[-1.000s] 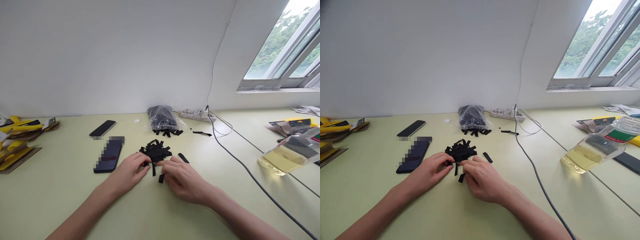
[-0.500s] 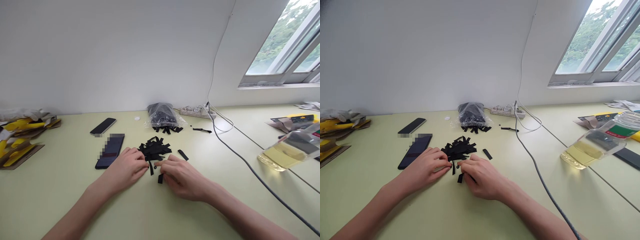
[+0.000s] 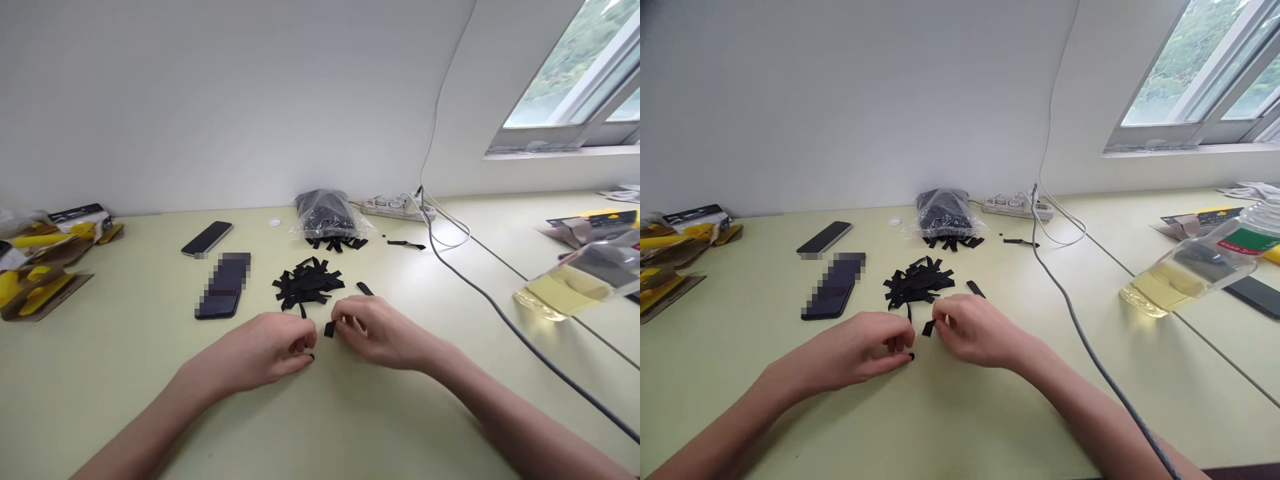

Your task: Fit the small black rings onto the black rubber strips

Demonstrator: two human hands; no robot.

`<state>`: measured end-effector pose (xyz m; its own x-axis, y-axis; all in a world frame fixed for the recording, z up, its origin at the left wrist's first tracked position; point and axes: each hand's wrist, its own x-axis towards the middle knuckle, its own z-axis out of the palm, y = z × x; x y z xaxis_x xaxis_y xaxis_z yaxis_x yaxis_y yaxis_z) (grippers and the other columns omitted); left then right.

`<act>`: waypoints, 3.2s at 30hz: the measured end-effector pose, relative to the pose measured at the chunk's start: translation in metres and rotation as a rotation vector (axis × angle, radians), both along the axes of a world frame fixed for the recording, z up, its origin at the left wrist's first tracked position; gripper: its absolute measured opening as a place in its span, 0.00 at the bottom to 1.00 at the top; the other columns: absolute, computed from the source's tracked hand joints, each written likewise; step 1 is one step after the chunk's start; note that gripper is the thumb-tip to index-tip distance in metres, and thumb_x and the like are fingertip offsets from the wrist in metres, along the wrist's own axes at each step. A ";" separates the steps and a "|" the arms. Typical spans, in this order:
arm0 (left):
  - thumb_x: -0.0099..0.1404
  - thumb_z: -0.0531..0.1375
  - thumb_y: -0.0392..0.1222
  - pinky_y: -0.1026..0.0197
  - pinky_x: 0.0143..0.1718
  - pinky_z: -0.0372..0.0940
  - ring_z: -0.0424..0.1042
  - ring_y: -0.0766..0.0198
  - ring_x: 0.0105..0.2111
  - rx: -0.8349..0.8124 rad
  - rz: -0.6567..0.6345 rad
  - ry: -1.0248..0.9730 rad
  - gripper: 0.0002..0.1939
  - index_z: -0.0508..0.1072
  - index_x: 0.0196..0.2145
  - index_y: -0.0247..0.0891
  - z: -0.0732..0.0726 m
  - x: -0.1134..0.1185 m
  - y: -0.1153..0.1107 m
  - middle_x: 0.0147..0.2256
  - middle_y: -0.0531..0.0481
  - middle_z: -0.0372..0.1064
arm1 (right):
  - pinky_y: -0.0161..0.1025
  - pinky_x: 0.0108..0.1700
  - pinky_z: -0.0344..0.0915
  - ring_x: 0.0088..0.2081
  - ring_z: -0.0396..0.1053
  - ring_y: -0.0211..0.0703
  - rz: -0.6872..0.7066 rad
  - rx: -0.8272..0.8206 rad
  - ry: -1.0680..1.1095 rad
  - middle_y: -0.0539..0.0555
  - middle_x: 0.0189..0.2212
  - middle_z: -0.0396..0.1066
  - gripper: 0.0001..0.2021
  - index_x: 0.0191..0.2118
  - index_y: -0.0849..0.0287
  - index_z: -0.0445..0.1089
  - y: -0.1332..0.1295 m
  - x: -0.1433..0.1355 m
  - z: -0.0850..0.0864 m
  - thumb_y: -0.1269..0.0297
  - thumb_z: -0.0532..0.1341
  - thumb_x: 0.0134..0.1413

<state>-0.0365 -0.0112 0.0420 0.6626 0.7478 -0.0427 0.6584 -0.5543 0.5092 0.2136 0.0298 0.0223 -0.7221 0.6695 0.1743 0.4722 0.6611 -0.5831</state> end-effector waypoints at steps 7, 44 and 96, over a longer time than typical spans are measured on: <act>0.74 0.54 0.36 0.63 0.35 0.61 0.73 0.63 0.34 0.062 -0.012 0.022 0.12 0.76 0.48 0.48 -0.001 -0.009 0.006 0.35 0.53 0.74 | 0.33 0.26 0.56 0.24 0.61 0.36 -0.149 -0.355 0.148 0.47 0.23 0.67 0.10 0.36 0.57 0.72 0.008 0.001 -0.011 0.60 0.57 0.66; 0.63 0.70 0.49 0.59 0.46 0.71 0.78 0.56 0.45 -0.475 0.438 -0.774 0.19 0.80 0.50 0.40 -0.033 0.030 0.009 0.44 0.46 0.81 | 0.36 0.29 0.58 0.28 0.63 0.37 -0.212 -0.447 0.481 0.47 0.26 0.67 0.06 0.34 0.57 0.67 0.006 -0.014 -0.029 0.63 0.64 0.61; 0.71 0.58 0.44 0.62 0.37 0.61 0.71 0.60 0.36 -0.185 -0.012 -0.107 0.10 0.79 0.38 0.42 0.002 0.002 0.010 0.35 0.50 0.75 | 0.35 0.27 0.57 0.27 0.63 0.38 -0.314 -0.280 0.261 0.51 0.26 0.69 0.08 0.31 0.59 0.72 0.003 -0.012 -0.014 0.64 0.58 0.57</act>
